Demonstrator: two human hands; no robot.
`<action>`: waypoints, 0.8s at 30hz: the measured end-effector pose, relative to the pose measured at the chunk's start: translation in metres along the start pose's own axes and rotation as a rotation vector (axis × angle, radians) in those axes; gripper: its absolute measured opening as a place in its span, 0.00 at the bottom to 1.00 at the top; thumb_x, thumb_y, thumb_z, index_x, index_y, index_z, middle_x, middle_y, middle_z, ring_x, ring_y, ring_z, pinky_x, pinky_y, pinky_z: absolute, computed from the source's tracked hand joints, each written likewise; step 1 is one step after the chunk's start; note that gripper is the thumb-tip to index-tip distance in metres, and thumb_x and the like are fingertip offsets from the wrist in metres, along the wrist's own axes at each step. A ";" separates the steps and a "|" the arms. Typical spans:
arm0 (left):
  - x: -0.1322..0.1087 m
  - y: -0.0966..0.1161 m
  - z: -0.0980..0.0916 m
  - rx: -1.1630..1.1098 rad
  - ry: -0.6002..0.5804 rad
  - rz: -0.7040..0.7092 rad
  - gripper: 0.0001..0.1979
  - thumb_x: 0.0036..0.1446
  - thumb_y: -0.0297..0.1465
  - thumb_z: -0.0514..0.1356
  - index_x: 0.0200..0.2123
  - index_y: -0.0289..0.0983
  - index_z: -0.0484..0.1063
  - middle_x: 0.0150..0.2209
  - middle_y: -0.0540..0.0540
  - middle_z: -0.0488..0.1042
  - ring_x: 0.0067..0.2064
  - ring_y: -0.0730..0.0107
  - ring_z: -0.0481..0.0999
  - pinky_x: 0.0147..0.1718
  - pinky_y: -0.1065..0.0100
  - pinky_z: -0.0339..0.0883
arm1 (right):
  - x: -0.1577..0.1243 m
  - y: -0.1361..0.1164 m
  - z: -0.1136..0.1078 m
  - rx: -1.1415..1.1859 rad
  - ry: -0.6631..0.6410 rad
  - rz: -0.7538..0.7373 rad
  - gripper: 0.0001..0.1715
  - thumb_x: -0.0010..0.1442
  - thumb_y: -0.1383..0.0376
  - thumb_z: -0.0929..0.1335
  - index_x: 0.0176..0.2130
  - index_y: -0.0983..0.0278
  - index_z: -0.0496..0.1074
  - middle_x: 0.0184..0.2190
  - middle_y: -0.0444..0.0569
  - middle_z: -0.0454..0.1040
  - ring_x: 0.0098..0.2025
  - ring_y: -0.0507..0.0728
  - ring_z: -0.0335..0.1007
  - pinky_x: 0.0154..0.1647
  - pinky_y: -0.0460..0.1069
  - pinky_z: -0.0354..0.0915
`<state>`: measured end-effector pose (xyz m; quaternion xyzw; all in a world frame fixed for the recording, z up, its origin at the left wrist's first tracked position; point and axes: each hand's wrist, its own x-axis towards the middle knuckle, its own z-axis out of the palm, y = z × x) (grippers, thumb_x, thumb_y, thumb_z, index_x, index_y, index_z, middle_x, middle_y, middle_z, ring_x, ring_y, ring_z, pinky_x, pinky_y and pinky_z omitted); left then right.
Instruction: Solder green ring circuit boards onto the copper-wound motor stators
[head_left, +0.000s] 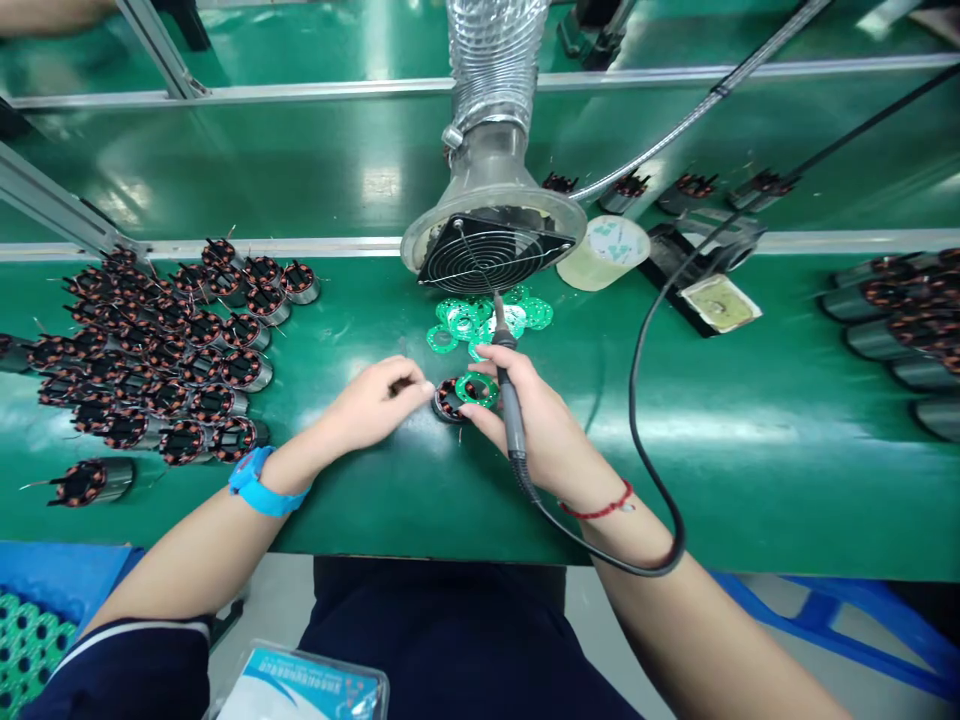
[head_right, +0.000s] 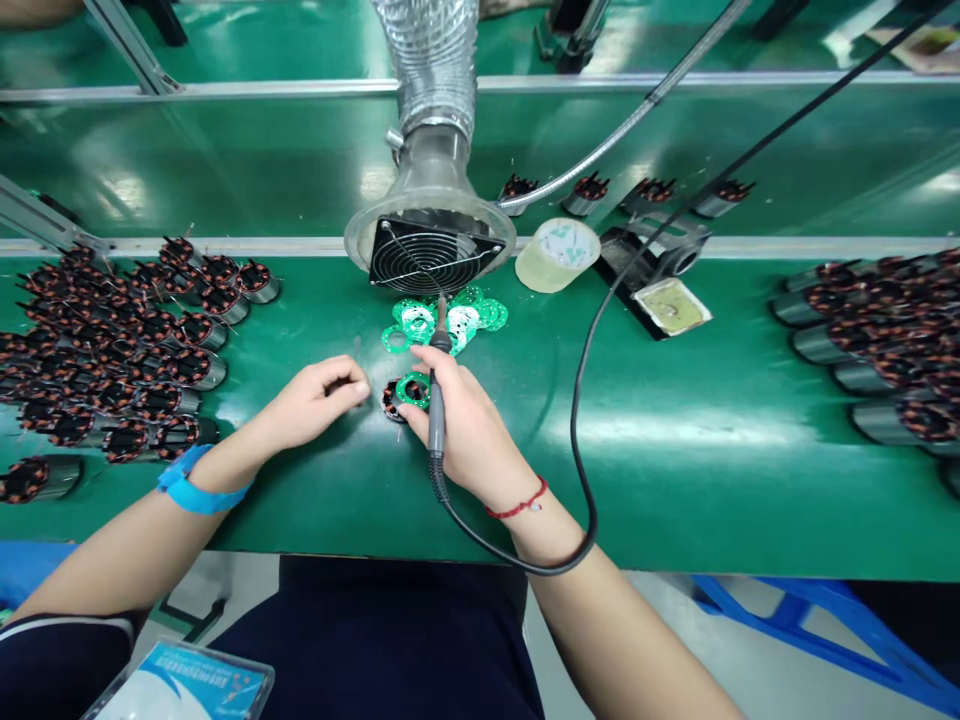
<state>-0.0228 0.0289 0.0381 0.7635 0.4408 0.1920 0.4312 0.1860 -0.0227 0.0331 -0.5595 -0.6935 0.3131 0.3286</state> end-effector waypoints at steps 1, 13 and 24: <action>-0.001 0.004 0.004 0.041 -0.021 0.016 0.11 0.59 0.37 0.56 0.29 0.36 0.70 0.31 0.49 0.72 0.33 0.69 0.70 0.34 0.68 0.63 | 0.000 0.000 0.001 -0.011 0.004 -0.014 0.33 0.59 0.62 0.70 0.60 0.56 0.57 0.52 0.55 0.72 0.55 0.63 0.70 0.56 0.62 0.66; -0.002 0.002 -0.002 0.084 -0.100 -0.124 0.14 0.61 0.33 0.51 0.24 0.36 0.67 0.22 0.52 0.67 0.25 0.73 0.65 0.25 0.69 0.56 | 0.001 -0.004 0.004 -0.115 0.014 -0.085 0.32 0.60 0.65 0.68 0.61 0.57 0.57 0.52 0.54 0.72 0.53 0.64 0.69 0.55 0.63 0.67; 0.002 -0.016 0.014 0.349 -0.031 0.219 0.15 0.61 0.32 0.57 0.50 0.34 0.66 0.47 0.38 0.73 0.48 0.55 0.70 0.50 0.51 0.65 | 0.007 -0.025 0.031 -0.420 0.100 -0.211 0.25 0.63 0.68 0.63 0.60 0.64 0.62 0.43 0.57 0.74 0.41 0.64 0.65 0.44 0.61 0.68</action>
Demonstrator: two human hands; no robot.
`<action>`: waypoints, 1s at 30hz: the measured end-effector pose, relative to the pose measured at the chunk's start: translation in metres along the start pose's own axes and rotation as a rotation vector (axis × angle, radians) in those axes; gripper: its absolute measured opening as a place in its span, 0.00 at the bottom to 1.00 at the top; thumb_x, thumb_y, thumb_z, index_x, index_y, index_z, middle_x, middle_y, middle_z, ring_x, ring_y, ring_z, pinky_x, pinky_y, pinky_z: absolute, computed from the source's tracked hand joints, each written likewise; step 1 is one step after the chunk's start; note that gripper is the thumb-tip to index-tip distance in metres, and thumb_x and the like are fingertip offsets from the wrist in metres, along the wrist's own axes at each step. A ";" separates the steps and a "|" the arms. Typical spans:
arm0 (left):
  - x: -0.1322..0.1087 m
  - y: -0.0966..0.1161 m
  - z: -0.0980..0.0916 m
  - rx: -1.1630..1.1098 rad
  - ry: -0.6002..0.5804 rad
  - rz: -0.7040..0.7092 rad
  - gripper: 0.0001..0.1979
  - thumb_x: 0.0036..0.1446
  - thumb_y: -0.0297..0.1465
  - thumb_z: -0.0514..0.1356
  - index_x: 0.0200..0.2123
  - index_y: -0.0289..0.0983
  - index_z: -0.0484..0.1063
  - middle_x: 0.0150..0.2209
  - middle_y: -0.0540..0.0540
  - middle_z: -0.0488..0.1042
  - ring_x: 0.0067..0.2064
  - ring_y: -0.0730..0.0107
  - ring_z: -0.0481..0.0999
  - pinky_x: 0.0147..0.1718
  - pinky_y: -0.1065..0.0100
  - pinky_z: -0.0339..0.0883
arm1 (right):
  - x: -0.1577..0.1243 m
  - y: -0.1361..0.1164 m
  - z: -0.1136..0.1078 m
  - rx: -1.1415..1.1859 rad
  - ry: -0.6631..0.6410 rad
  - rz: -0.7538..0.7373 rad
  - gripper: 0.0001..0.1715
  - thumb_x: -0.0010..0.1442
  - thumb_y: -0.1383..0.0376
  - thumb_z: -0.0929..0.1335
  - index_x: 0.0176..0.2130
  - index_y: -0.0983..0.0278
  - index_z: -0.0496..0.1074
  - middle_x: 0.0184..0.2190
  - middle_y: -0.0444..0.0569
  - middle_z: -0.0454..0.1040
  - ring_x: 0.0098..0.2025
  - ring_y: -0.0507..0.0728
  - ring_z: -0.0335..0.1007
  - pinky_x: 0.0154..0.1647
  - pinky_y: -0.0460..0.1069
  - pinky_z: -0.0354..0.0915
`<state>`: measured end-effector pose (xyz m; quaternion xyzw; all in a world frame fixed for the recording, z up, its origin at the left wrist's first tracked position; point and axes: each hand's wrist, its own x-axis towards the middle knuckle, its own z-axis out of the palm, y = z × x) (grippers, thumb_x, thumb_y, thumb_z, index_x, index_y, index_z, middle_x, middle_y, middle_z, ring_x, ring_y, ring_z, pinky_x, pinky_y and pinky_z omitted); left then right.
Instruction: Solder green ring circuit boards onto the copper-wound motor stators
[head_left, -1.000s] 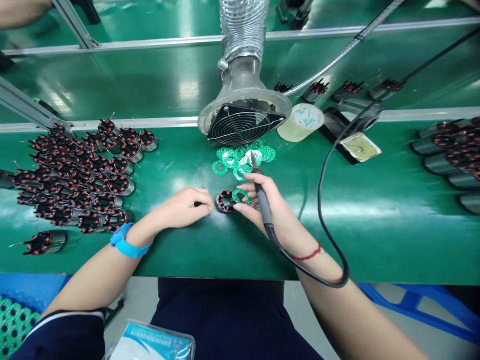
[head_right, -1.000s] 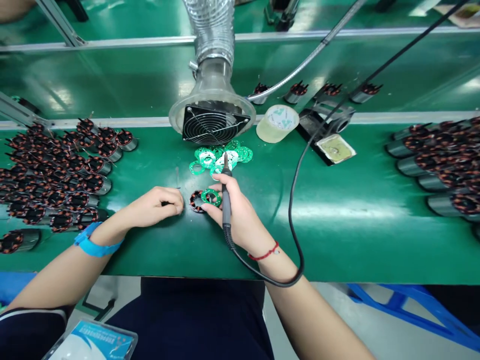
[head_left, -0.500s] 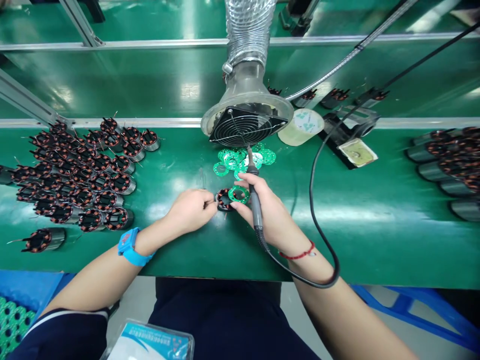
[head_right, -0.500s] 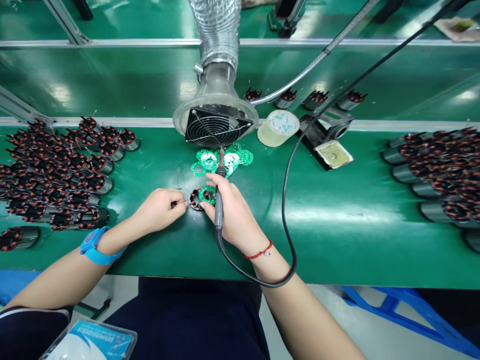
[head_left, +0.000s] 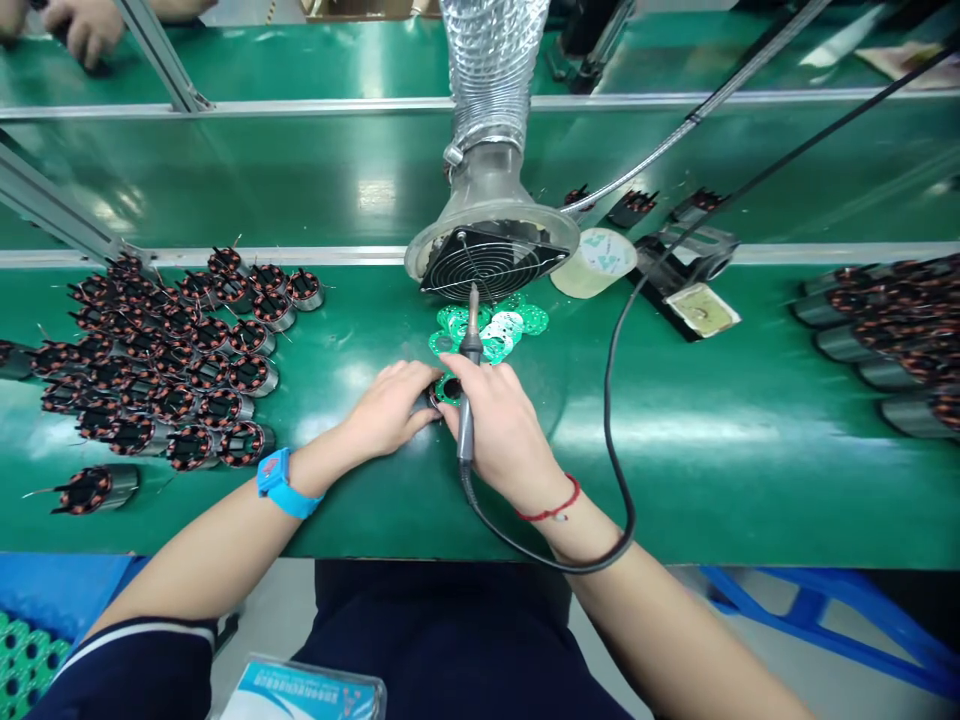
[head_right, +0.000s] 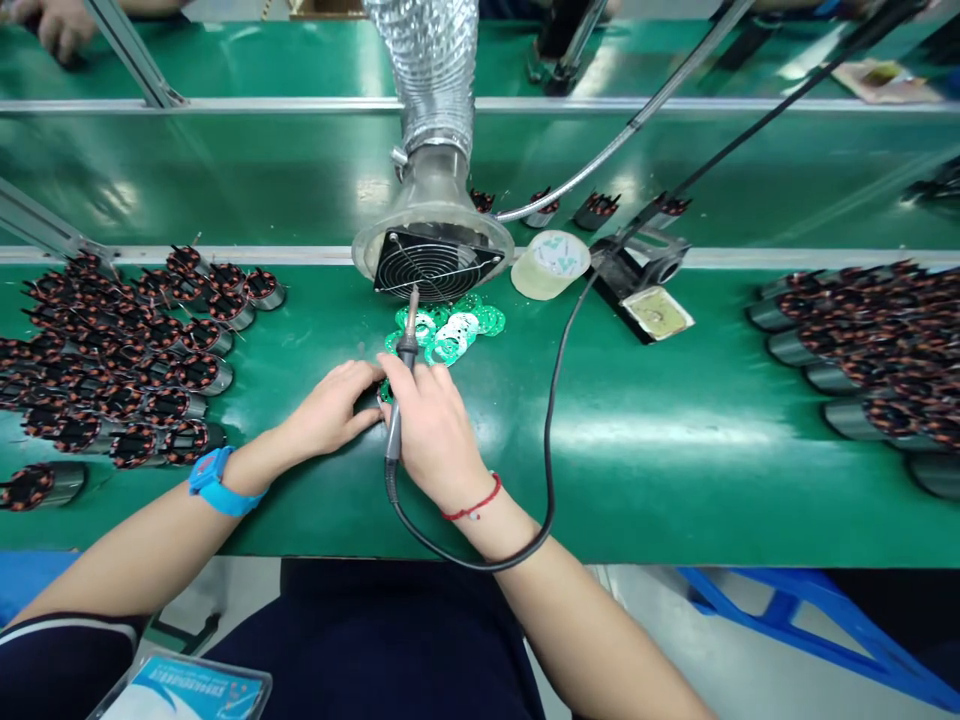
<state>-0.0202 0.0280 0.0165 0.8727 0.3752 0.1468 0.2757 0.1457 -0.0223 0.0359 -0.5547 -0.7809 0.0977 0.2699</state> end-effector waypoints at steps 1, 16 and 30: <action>0.000 -0.001 0.001 -0.005 0.017 0.003 0.15 0.61 0.32 0.57 0.50 0.34 0.66 0.47 0.39 0.73 0.48 0.55 0.70 0.51 0.51 0.65 | -0.002 0.000 0.003 0.034 0.026 0.008 0.26 0.63 0.67 0.64 0.60 0.63 0.61 0.44 0.57 0.74 0.42 0.64 0.66 0.45 0.61 0.68; 0.000 0.023 0.009 -0.154 0.175 0.035 0.14 0.60 0.32 0.58 0.49 0.35 0.65 0.49 0.38 0.70 0.52 0.56 0.68 0.54 0.51 0.64 | -0.030 0.013 0.018 0.379 0.116 0.194 0.29 0.59 0.71 0.60 0.59 0.57 0.61 0.54 0.52 0.73 0.55 0.61 0.70 0.57 0.61 0.66; -0.001 0.017 -0.006 -0.070 0.094 0.083 0.16 0.62 0.30 0.56 0.53 0.38 0.69 0.55 0.39 0.69 0.58 0.58 0.68 0.60 0.52 0.62 | -0.025 0.016 0.030 0.515 0.263 0.286 0.24 0.59 0.68 0.63 0.55 0.60 0.60 0.38 0.48 0.75 0.41 0.57 0.75 0.46 0.55 0.71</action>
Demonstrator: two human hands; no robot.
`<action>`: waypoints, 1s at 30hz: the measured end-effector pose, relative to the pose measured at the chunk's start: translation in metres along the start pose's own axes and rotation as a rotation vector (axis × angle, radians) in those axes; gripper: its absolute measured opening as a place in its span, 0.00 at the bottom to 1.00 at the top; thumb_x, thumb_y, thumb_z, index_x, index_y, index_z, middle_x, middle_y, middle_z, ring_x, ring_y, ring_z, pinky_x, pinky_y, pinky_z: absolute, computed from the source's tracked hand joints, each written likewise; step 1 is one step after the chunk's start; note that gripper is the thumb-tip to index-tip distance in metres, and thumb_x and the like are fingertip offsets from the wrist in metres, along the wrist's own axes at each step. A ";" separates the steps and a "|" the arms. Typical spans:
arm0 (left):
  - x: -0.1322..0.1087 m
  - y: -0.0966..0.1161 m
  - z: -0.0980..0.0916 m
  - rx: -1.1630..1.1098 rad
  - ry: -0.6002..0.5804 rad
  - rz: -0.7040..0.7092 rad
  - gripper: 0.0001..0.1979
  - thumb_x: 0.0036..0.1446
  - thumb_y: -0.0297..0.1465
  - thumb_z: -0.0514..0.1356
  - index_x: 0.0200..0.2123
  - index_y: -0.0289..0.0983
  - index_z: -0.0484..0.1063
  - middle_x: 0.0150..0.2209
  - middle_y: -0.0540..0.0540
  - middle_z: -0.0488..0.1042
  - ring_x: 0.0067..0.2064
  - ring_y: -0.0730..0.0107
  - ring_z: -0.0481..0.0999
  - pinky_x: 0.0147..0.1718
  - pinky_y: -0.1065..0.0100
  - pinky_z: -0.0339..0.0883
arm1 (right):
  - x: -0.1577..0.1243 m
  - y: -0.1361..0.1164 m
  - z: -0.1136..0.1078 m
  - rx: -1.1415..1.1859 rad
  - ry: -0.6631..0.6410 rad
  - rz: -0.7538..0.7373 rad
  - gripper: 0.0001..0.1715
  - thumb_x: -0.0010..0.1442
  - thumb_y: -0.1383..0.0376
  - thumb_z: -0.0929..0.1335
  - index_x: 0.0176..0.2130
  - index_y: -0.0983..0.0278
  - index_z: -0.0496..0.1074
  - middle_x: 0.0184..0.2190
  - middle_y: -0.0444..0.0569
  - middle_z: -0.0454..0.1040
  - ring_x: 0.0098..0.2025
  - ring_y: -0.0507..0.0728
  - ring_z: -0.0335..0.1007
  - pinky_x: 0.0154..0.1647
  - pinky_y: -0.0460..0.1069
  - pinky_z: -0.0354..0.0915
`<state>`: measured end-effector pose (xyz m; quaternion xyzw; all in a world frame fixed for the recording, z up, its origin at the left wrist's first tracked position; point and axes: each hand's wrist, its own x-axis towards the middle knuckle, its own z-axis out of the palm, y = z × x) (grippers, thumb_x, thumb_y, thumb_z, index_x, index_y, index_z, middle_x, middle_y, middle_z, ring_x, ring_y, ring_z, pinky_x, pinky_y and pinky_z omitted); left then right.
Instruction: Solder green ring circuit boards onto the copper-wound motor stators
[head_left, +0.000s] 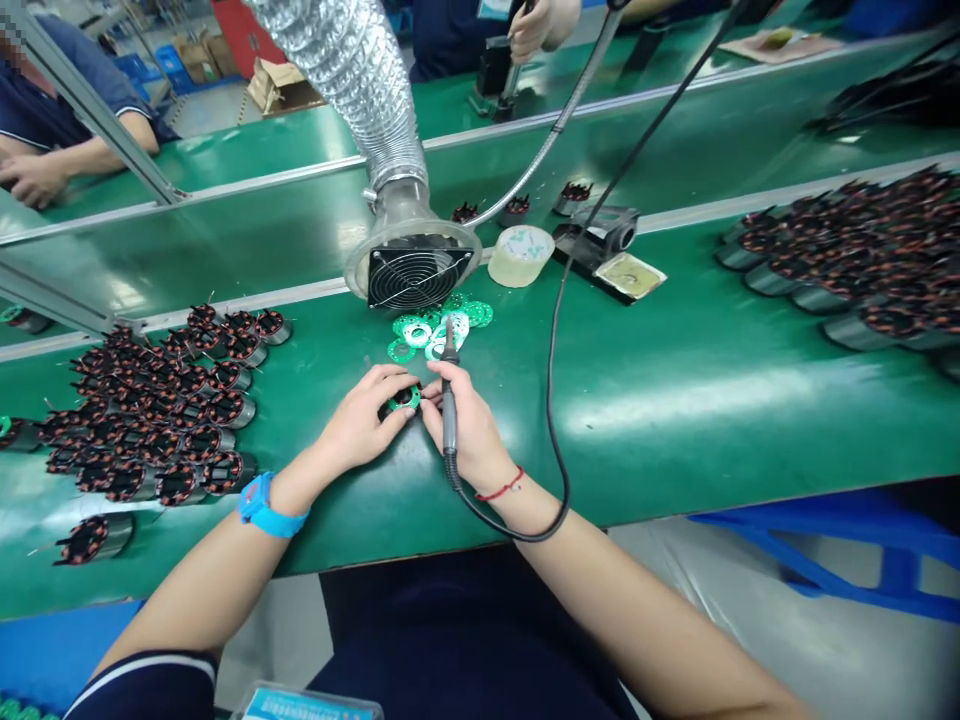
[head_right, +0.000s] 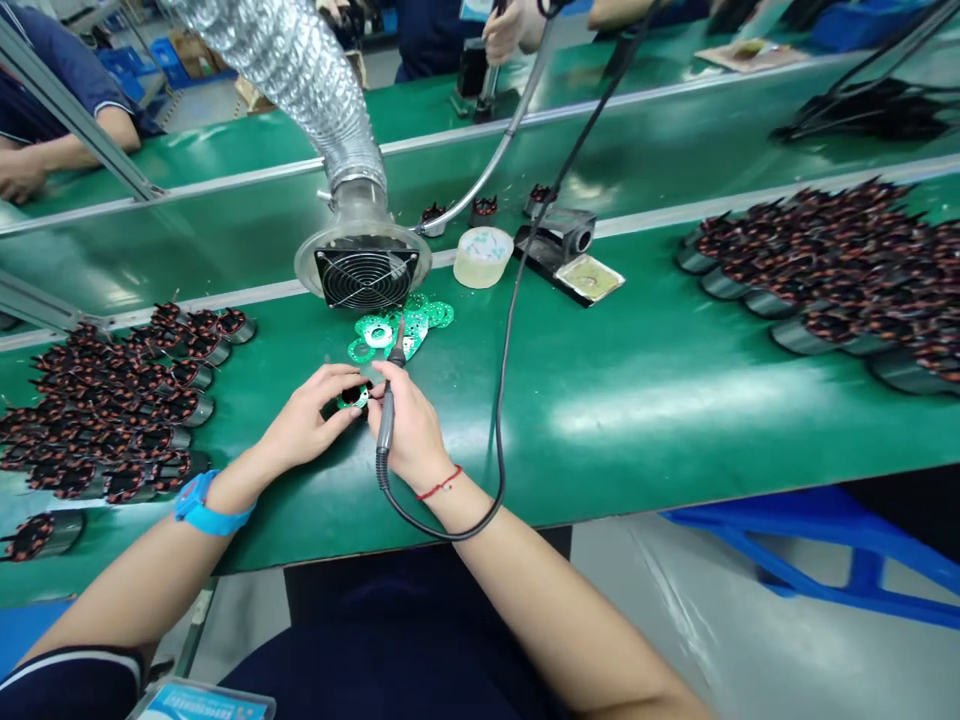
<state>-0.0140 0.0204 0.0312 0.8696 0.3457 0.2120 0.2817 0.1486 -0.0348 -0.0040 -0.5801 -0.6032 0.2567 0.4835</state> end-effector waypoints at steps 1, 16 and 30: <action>0.001 0.000 0.002 0.017 0.025 0.011 0.16 0.62 0.30 0.56 0.52 0.37 0.69 0.54 0.39 0.70 0.58 0.58 0.69 0.60 0.52 0.62 | 0.000 -0.001 -0.001 0.008 -0.005 0.004 0.24 0.59 0.68 0.63 0.55 0.60 0.60 0.38 0.48 0.75 0.41 0.57 0.75 0.46 0.54 0.71; -0.008 -0.017 -0.013 0.150 -0.077 -0.035 0.28 0.57 0.34 0.63 0.58 0.35 0.59 0.54 0.35 0.68 0.55 0.53 0.70 0.53 0.52 0.67 | 0.010 -0.012 -0.016 -0.219 -0.134 -0.227 0.31 0.57 0.69 0.66 0.59 0.62 0.59 0.50 0.57 0.73 0.52 0.65 0.69 0.52 0.63 0.69; -0.002 -0.020 -0.025 0.091 -0.156 0.001 0.12 0.66 0.30 0.50 0.33 0.35 0.71 0.32 0.46 0.73 0.34 0.69 0.71 0.36 0.69 0.62 | 0.010 0.004 -0.012 -0.300 -0.122 -0.324 0.29 0.60 0.63 0.69 0.59 0.60 0.59 0.43 0.54 0.72 0.43 0.63 0.67 0.43 0.60 0.70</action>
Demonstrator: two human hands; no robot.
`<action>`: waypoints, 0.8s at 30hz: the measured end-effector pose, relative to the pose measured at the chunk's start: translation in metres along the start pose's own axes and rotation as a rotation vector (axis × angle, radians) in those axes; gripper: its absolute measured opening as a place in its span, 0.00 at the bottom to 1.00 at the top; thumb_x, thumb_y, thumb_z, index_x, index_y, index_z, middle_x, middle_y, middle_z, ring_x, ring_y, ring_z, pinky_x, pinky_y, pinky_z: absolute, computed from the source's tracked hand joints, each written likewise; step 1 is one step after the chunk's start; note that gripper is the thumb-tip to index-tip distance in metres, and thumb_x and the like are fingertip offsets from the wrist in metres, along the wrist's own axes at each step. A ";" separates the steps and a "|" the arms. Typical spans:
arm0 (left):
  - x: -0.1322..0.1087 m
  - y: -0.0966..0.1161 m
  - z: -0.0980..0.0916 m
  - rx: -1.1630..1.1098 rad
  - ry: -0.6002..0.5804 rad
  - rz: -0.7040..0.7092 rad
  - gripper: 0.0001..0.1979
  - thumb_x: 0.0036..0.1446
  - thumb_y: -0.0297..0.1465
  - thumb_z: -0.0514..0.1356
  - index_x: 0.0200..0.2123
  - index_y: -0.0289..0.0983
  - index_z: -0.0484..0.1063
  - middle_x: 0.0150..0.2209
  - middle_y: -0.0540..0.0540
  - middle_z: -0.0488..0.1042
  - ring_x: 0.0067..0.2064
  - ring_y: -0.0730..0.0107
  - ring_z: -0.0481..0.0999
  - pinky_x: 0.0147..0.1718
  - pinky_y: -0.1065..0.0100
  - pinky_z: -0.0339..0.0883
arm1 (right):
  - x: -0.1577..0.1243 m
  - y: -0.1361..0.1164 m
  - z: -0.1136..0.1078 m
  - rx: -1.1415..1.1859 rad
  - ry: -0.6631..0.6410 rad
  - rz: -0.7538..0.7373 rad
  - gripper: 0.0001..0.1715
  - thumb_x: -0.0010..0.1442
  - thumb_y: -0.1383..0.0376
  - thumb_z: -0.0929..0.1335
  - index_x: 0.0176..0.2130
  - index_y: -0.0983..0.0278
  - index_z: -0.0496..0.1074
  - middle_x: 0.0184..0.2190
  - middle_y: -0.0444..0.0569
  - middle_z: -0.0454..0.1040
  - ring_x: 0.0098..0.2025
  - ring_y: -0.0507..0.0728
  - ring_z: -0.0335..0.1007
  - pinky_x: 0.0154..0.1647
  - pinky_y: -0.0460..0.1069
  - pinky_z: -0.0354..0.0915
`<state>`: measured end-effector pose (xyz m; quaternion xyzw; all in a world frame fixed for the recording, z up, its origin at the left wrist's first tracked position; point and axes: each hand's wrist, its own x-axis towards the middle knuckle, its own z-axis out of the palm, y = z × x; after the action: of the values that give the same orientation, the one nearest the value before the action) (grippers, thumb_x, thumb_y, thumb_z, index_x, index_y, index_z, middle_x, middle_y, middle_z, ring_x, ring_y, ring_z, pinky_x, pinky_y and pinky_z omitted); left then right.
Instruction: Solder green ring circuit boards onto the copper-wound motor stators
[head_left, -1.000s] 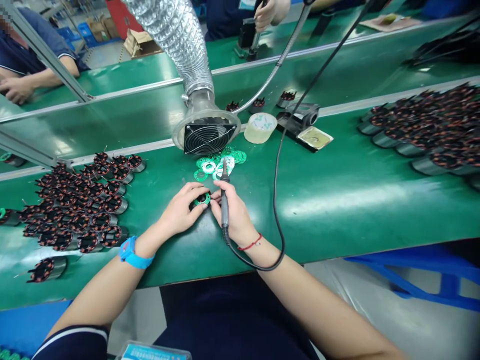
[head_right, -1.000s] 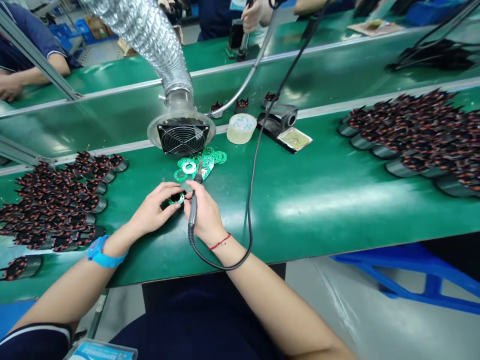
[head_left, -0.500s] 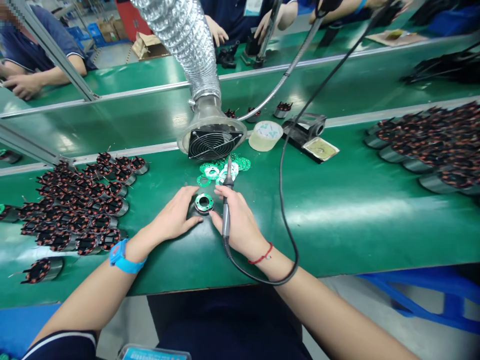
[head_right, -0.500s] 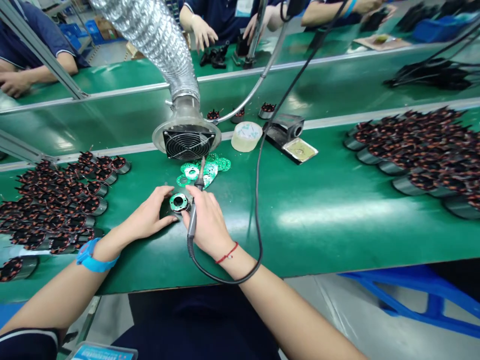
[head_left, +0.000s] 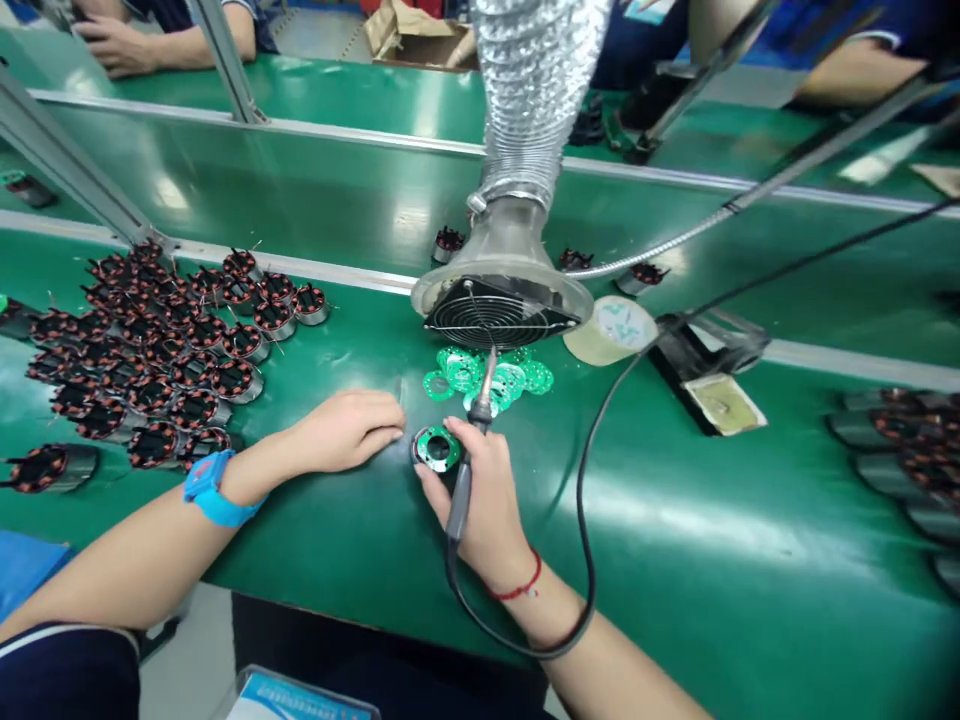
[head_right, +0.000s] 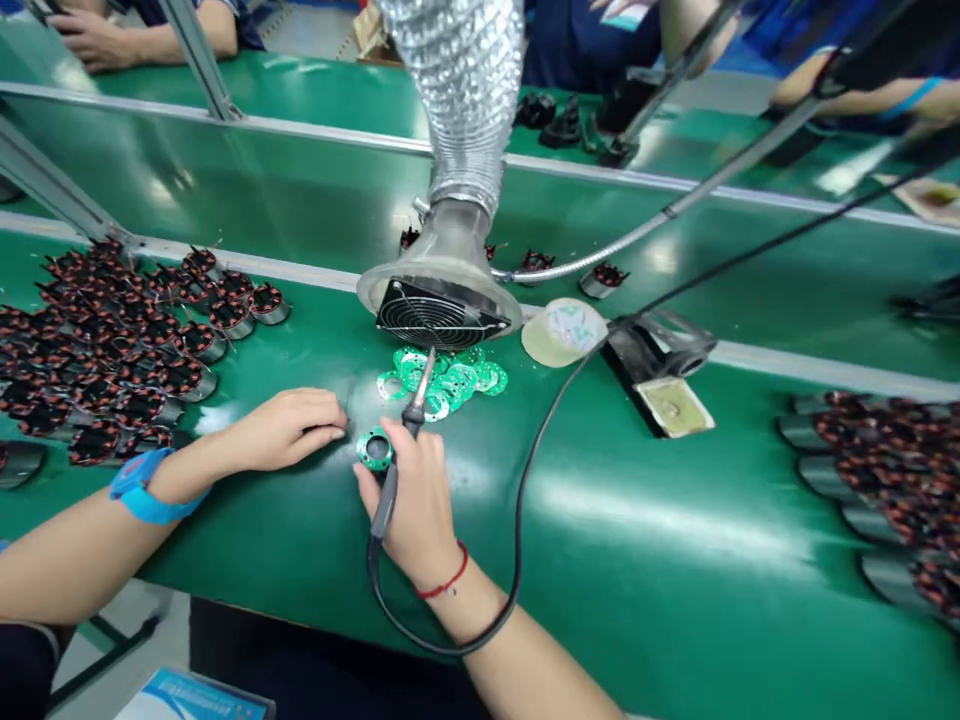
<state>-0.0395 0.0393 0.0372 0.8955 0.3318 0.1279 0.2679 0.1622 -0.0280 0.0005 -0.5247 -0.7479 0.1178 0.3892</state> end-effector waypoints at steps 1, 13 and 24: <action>0.001 0.000 0.001 -0.084 0.025 0.000 0.12 0.66 0.30 0.50 0.33 0.35 0.71 0.31 0.47 0.73 0.33 0.71 0.70 0.35 0.70 0.62 | -0.002 -0.001 0.000 -0.004 0.006 0.001 0.30 0.60 0.63 0.69 0.59 0.60 0.58 0.43 0.54 0.72 0.43 0.63 0.67 0.42 0.60 0.70; 0.010 0.021 0.033 -0.917 0.138 -0.458 0.05 0.56 0.30 0.59 0.31 0.34 0.69 0.27 0.52 0.71 0.29 0.77 0.67 0.30 0.74 0.61 | 0.007 -0.002 -0.002 0.029 0.014 -0.200 0.38 0.61 0.64 0.69 0.65 0.60 0.52 0.50 0.56 0.75 0.47 0.63 0.69 0.44 0.59 0.68; 0.011 0.020 0.032 -0.967 0.165 -0.439 0.05 0.57 0.28 0.60 0.30 0.34 0.67 0.25 0.53 0.66 0.28 0.76 0.64 0.30 0.73 0.59 | 0.005 -0.008 -0.022 -0.014 0.013 -0.251 0.25 0.59 0.73 0.67 0.55 0.61 0.64 0.37 0.48 0.81 0.38 0.59 0.74 0.42 0.55 0.67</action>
<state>-0.0073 0.0213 0.0226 0.5667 0.4344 0.2768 0.6431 0.1719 -0.0321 0.0223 -0.4303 -0.8060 0.0595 0.4021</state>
